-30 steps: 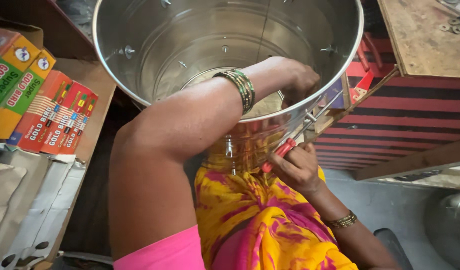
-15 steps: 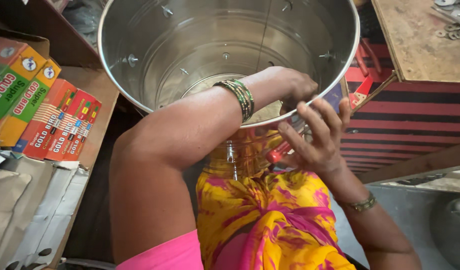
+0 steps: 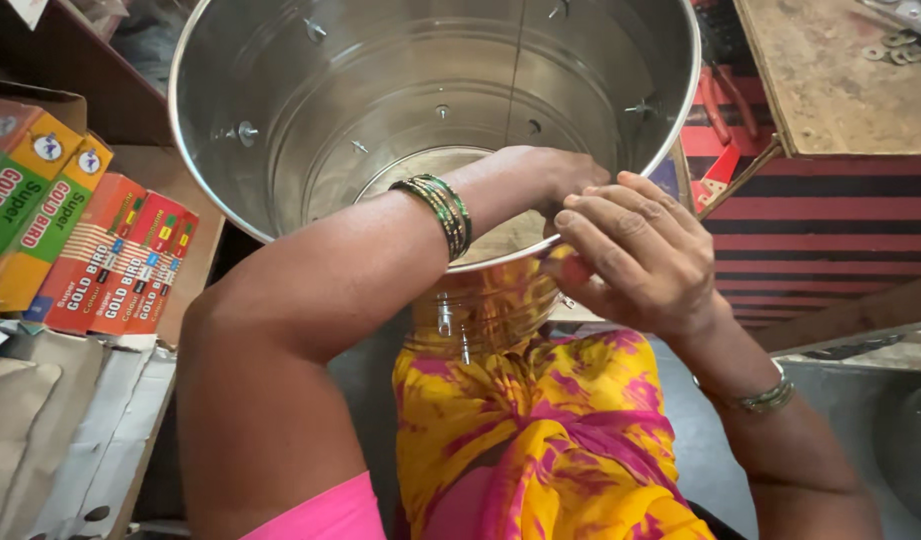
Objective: The person uses a screwdriver to tighten bolts on the rim of a large metal container. They rotate the container to access different bolts and continue tightening them throughout the clip.
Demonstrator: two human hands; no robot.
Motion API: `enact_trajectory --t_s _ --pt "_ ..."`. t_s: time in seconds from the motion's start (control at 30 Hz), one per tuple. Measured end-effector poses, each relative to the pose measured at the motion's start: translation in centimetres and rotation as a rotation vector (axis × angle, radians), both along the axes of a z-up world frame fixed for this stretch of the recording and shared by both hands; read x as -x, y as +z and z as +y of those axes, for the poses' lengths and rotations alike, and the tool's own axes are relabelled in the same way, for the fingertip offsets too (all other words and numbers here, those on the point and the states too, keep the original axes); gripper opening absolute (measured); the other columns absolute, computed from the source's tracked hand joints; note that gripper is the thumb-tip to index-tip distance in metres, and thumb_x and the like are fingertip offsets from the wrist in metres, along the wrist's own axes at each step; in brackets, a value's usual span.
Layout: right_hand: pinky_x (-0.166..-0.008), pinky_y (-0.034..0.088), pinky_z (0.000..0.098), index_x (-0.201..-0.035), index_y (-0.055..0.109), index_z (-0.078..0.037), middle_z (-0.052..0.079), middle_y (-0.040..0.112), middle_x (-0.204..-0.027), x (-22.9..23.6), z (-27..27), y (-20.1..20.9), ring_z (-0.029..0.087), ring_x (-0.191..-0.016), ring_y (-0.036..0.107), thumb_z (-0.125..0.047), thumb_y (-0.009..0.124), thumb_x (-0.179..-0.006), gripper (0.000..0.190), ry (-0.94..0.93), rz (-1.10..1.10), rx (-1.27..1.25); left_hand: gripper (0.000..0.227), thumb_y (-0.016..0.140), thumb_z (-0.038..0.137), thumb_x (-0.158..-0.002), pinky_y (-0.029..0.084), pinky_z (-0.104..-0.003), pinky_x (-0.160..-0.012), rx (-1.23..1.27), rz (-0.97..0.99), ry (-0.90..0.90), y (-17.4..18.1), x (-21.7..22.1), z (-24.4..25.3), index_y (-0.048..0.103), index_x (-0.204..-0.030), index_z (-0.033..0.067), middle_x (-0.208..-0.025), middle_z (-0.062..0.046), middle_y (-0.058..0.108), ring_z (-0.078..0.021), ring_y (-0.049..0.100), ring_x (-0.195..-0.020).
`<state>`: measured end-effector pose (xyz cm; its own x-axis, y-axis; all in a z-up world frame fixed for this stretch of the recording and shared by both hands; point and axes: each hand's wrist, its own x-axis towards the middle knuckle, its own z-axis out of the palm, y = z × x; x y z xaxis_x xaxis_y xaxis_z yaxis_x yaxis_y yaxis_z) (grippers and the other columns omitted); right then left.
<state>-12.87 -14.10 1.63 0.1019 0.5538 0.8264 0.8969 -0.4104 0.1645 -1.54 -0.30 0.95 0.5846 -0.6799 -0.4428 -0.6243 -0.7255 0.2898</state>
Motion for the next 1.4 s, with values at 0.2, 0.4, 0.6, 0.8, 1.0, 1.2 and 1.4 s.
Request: enact_trajectory --t_s 0.2,0.4,0.6,0.8,1.0,1.2,1.4 --pt "-0.089 0.062 0.0424 -0.111 0.066 0.003 0.013 0.074 -0.098 -2.5 -0.5 0.1 0.029 -0.094 0.074 -0.001 0.076 -0.092 0.021 0.089 -0.044 0.012 0.019 0.076 0.022 -0.081 0.056 -0.040 -0.067 0.007 0.040 0.008 -0.4 0.0 0.1 0.077 -0.096 0.0111 -0.087 -0.009 0.076 -0.0233 0.074 -0.079" --pt "-0.094 0.060 0.0471 -0.104 0.065 0.001 0.015 0.075 -0.102 -3.3 -1.0 1.2 0.031 -0.095 0.075 -0.007 0.075 -0.090 0.019 0.113 0.011 0.083 0.016 0.075 0.021 -0.081 0.055 -0.039 -0.066 0.023 0.069 0.015 -0.6 0.3 0.5 0.077 -0.094 0.0117 -0.084 -0.009 0.076 -0.0233 0.074 -0.076" --pt "-0.095 0.058 0.0534 -0.093 0.061 0.001 0.022 0.073 -0.101 -3.1 -0.7 1.9 0.036 -0.094 0.074 -0.007 0.069 -0.087 0.013 0.079 0.096 0.018 0.011 0.074 0.016 -0.080 0.055 -0.040 -0.063 -0.046 -0.050 -0.070 -2.2 -0.4 -0.1 0.077 -0.089 0.0091 -0.080 -0.009 0.075 -0.0234 0.072 -0.074" --pt "-0.086 0.063 0.0450 -0.099 0.060 0.006 0.024 0.073 -0.104 -4.1 -1.2 1.7 0.034 -0.091 0.075 0.004 0.064 -0.093 0.007 0.046 0.228 -0.078 0.018 0.058 0.019 -0.093 0.059 -0.040 -0.058 0.140 0.090 0.119 -0.6 0.8 0.6 0.071 -0.094 0.0065 -0.079 -0.011 0.073 -0.0251 0.074 -0.070" --pt "-0.106 0.055 0.0471 -0.105 0.058 0.005 0.024 0.073 -0.116 -5.0 -2.2 1.3 0.034 -0.104 0.075 0.006 0.059 -0.101 0.004 0.014 0.401 -0.186 0.019 0.060 0.015 -0.086 0.059 -0.042 -0.063 0.110 -0.043 0.013 -0.2 1.5 0.5 0.077 -0.092 0.0095 -0.082 -0.013 0.074 -0.0266 0.075 -0.074" --pt "-0.116 0.050 0.0506 -0.108 0.057 0.004 0.018 0.074 -0.104 -5.9 -2.8 0.4 0.033 -0.106 0.074 0.006 0.054 -0.103 0.006 0.040 0.411 -0.223 0.018 0.063 0.016 -0.083 0.058 -0.046 -0.067 0.218 -0.133 -0.034 -2.3 0.7 0.8 0.076 -0.093 0.0089 -0.085 -0.017 0.075 -0.0326 0.074 -0.079" --pt "-0.093 0.061 0.0379 -0.107 0.054 0.005 0.022 0.069 -0.110 -7.4 -2.6 -0.7 0.025 -0.098 0.075 0.001 0.052 -0.105 0.005 0.091 0.608 -0.375 0.018 0.067 0.021 -0.084 0.057 -0.046 -0.070 0.226 -0.173 -0.091 -3.3 -0.3 0.3 0.077 -0.093 0.0094 -0.089 -0.017 0.075 -0.0348 0.072 -0.083"
